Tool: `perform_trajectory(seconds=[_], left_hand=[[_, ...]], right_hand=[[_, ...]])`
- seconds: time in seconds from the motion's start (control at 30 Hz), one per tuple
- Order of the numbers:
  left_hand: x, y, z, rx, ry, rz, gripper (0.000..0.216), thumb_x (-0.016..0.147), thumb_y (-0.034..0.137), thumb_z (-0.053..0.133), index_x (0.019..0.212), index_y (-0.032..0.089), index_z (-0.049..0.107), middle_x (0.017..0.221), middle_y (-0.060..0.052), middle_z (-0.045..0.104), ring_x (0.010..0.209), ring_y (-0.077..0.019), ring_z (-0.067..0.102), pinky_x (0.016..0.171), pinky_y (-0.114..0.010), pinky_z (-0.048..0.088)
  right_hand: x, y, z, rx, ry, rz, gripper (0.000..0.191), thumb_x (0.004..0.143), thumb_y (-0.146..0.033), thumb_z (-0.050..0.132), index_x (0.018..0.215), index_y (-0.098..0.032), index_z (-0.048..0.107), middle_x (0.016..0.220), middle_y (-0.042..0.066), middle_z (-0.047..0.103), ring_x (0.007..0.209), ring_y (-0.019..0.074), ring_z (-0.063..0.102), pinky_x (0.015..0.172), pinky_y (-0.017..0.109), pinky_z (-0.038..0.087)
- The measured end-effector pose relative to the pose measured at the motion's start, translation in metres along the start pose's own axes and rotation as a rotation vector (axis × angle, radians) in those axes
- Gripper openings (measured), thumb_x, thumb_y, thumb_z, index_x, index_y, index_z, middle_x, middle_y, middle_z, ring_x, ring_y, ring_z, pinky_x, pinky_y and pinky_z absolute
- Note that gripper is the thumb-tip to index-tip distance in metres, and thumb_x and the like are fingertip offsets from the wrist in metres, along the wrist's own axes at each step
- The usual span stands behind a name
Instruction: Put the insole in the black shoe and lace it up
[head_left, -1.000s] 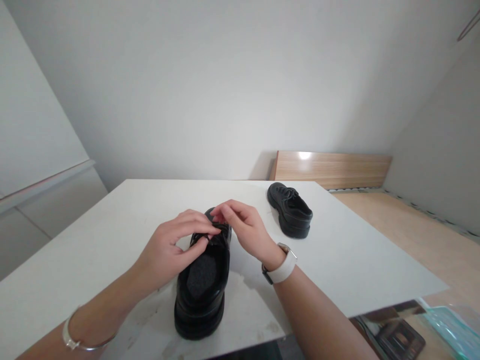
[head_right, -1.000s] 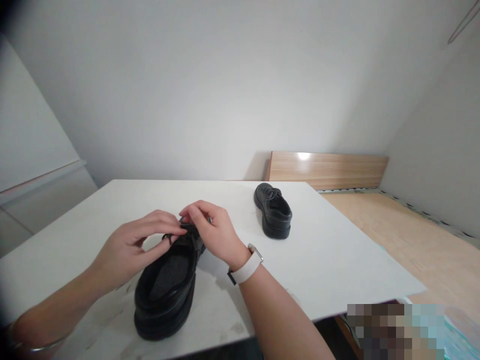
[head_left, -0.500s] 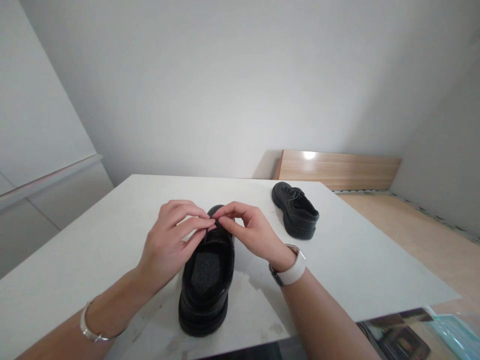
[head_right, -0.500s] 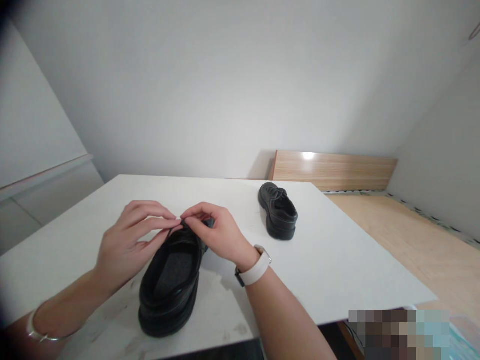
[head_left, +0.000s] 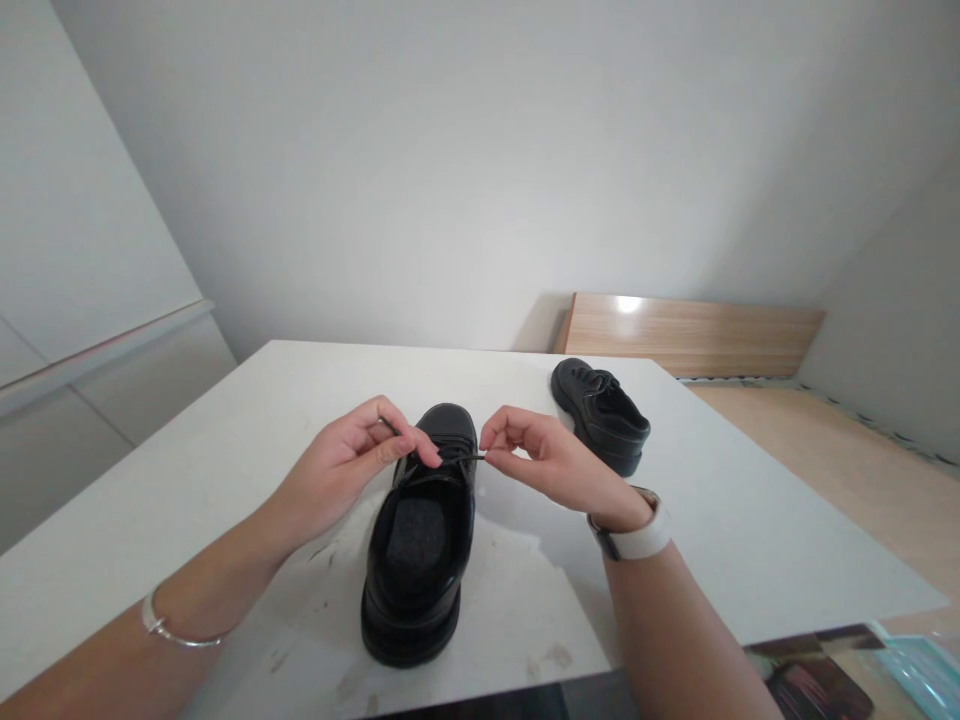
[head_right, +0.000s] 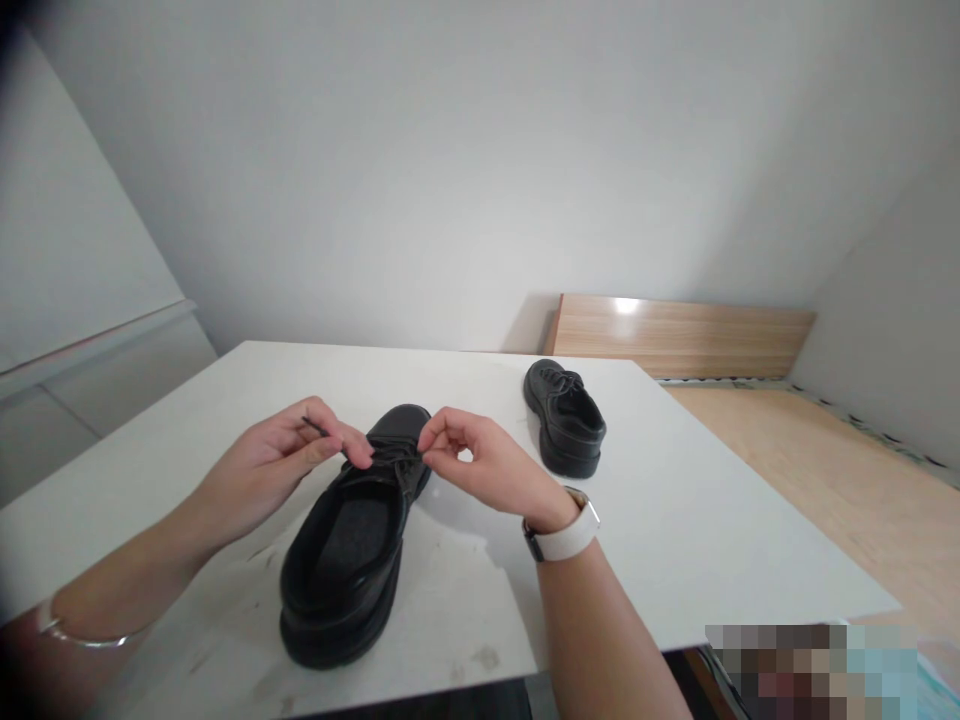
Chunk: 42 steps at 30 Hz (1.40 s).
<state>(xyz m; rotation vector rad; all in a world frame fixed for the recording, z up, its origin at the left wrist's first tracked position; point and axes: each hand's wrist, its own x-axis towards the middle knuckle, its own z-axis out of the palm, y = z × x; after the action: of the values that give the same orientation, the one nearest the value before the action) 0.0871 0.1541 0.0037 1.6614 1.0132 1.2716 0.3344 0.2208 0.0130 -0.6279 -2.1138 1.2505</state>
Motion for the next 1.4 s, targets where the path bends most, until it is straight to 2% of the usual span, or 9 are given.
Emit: perform_trajectory(seconds=[0.23,0.43,0.53,0.63,0.7,0.93,1.1,1.27,1.4], left_hand=[[0.0,0.007,0.017,0.233,0.074,0.002,0.017,0.085,0.034,0.071,0.091,0.018,0.072,0.073,-0.002,0.074,0.071,-0.018,0.068,0.07,-0.028,0.053],[-0.004,0.007,0.022,0.321,0.08,0.123,0.012,0.087,0.028,0.065,0.085,0.02,0.074,0.082,-0.002,0.074,0.079,-0.0171,0.067,0.076,-0.027,0.053],[-0.006,0.006,0.022,0.254,0.115,0.094,0.013,0.088,0.03,0.066,0.086,0.019,0.072,0.085,-0.002,0.073,0.079,-0.0164,0.066,0.076,-0.026,0.052],[-0.005,0.007,0.021,0.183,0.106,0.024,0.019,0.09,0.034,0.064,0.085,0.018,0.073,0.08,-0.003,0.072,0.077,-0.0161,0.065,0.072,-0.026,0.051],[-0.004,0.008,0.021,0.137,0.103,-0.026,0.021,0.089,0.036,0.066,0.085,0.018,0.074,0.08,-0.003,0.072,0.077,-0.0166,0.064,0.07,-0.026,0.05],[-0.003,0.007,0.015,0.063,0.064,-0.086,0.011,0.081,0.028,0.072,0.085,0.019,0.074,0.084,-0.004,0.074,0.08,-0.0171,0.066,0.073,-0.028,0.051],[-0.006,0.007,0.014,0.28,0.022,0.076,0.005,0.085,0.019,0.066,0.089,0.02,0.069,0.088,-0.003,0.07,0.085,-0.0167,0.065,0.079,-0.029,0.05],[-0.01,0.011,0.022,0.6,0.064,0.427,0.014,0.089,0.008,0.056,0.09,0.021,0.063,0.089,-0.003,0.063,0.091,-0.016,0.058,0.08,-0.028,0.049],[-0.009,0.013,0.028,0.787,0.135,0.586,0.018,0.088,0.002,0.053,0.088,0.019,0.059,0.08,-0.002,0.061,0.087,-0.0172,0.054,0.078,-0.029,0.048]], right_hand=[[0.004,-0.016,0.034,0.115,0.202,-0.277,0.007,0.091,-0.025,0.068,0.092,-0.018,0.066,0.086,0.003,0.067,0.078,0.0144,0.061,0.07,0.028,0.049],[0.005,-0.025,0.048,-0.157,0.27,-0.454,0.009,0.093,-0.019,0.066,0.102,-0.019,0.068,0.098,0.006,0.068,0.094,0.0174,0.062,0.085,0.032,0.05],[0.005,-0.023,0.045,-0.249,0.286,-0.408,0.02,0.091,-0.021,0.071,0.11,-0.02,0.067,0.102,0.006,0.068,0.098,0.0191,0.061,0.089,0.034,0.049],[0.004,-0.021,0.043,-0.294,0.298,-0.363,0.003,0.093,-0.019,0.069,0.09,-0.02,0.068,0.085,0.003,0.068,0.084,0.0164,0.061,0.078,0.03,0.049],[0.002,-0.021,0.042,-0.307,0.291,-0.379,0.008,0.093,-0.018,0.067,0.086,-0.019,0.067,0.085,0.003,0.067,0.083,0.0163,0.061,0.075,0.03,0.049],[-0.004,-0.025,0.031,-0.31,0.084,-0.383,0.007,0.094,-0.016,0.063,0.087,-0.018,0.063,0.084,0.004,0.064,0.081,0.0161,0.057,0.075,0.03,0.049],[-0.005,-0.025,0.029,-0.308,0.06,-0.33,0.006,0.092,-0.014,0.061,0.087,-0.018,0.061,0.084,0.003,0.061,0.081,0.0163,0.056,0.074,0.03,0.047],[0.001,-0.023,0.046,-0.221,0.176,-0.304,0.019,0.098,-0.011,0.05,0.109,-0.017,0.064,0.101,0.006,0.067,0.093,0.0159,0.06,0.084,0.03,0.049],[0.006,-0.02,0.055,-0.172,0.261,-0.256,0.019,0.094,-0.009,0.054,0.095,-0.019,0.07,0.092,0.002,0.071,0.086,0.0143,0.063,0.081,0.027,0.049]])
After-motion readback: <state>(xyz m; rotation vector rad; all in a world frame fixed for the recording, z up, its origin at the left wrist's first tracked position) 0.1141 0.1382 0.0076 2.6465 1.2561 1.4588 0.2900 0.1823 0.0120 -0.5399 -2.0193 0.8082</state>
